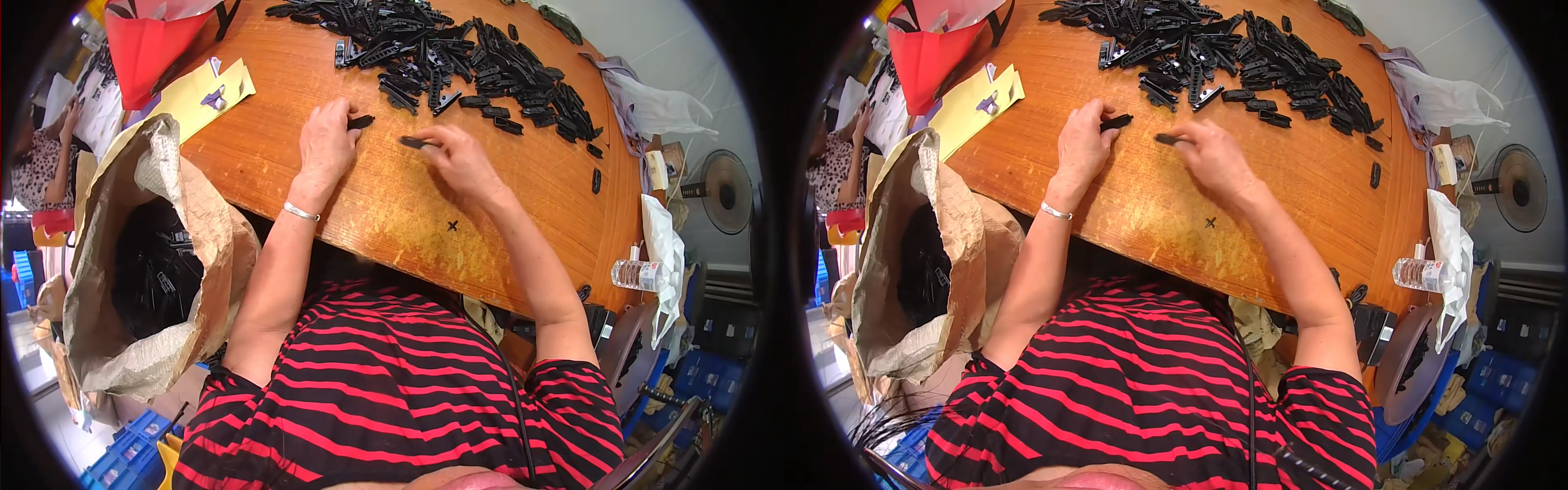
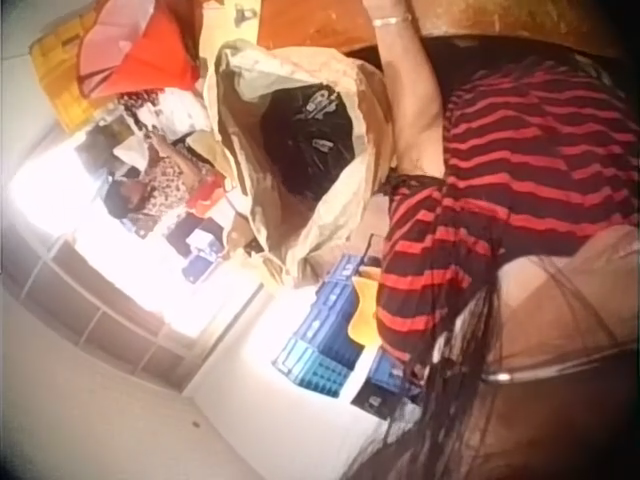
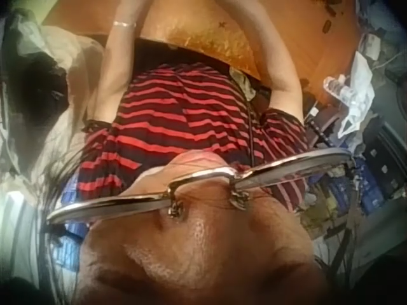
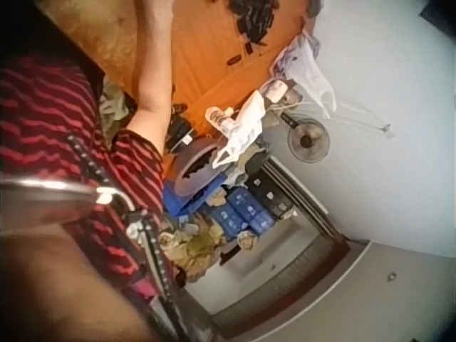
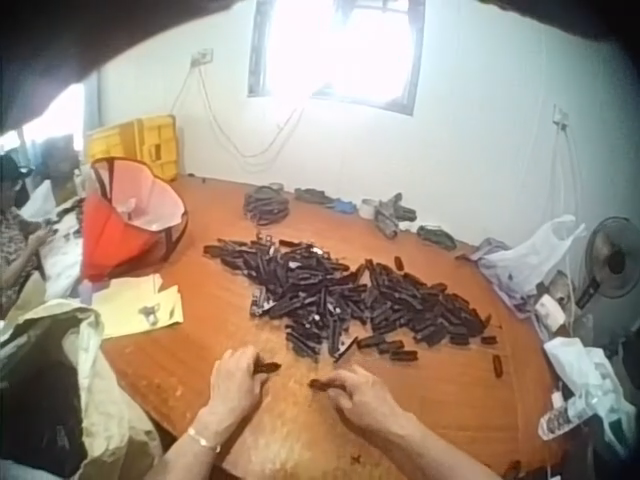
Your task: Assembling small black plastic components at a wooden table.
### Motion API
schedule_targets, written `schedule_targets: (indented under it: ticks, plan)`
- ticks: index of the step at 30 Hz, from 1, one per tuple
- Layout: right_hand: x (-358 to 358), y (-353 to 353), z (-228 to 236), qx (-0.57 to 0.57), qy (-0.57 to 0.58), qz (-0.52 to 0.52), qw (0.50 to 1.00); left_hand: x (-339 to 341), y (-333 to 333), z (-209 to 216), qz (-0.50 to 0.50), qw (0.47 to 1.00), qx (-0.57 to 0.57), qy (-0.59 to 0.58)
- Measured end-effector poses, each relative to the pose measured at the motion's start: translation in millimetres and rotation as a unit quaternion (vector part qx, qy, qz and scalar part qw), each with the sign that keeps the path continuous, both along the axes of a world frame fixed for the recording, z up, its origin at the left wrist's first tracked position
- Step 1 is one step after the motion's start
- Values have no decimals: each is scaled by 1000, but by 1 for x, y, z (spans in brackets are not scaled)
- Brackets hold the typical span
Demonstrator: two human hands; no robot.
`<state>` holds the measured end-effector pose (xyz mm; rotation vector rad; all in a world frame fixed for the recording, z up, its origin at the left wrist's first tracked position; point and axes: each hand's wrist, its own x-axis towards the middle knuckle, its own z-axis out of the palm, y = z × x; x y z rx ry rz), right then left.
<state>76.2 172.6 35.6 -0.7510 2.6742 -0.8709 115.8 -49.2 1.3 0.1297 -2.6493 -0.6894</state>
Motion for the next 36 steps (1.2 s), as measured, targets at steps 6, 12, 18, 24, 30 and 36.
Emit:
schedule_targets:
  ticks: [6, 12, 18, 24, 30, 36]
  plan:
    - [23, -33, -35, -108, 110, 29, 988, 4, -3, 1, 20, 997, 37, -66]
    - [28, -38, -36, -30, 182, 7, 983, 8, -13, 0, -43, 852, 516, -79]
    - [31, -31, -11, -279, -139, -71, 948, 20, 13, 14, -50, 780, 616, -99]
    - [27, -25, -15, -352, -244, -99, 898, 22, 25, 6, -80, 739, 660, -104]
    - [14, -22, -15, -247, -245, -110, 931, 20, 11, 4, -95, 835, 525, -138]
    - [9, -28, -22, -172, -162, -90, 967, 16, 11, -14, -55, 896, 427, -111]
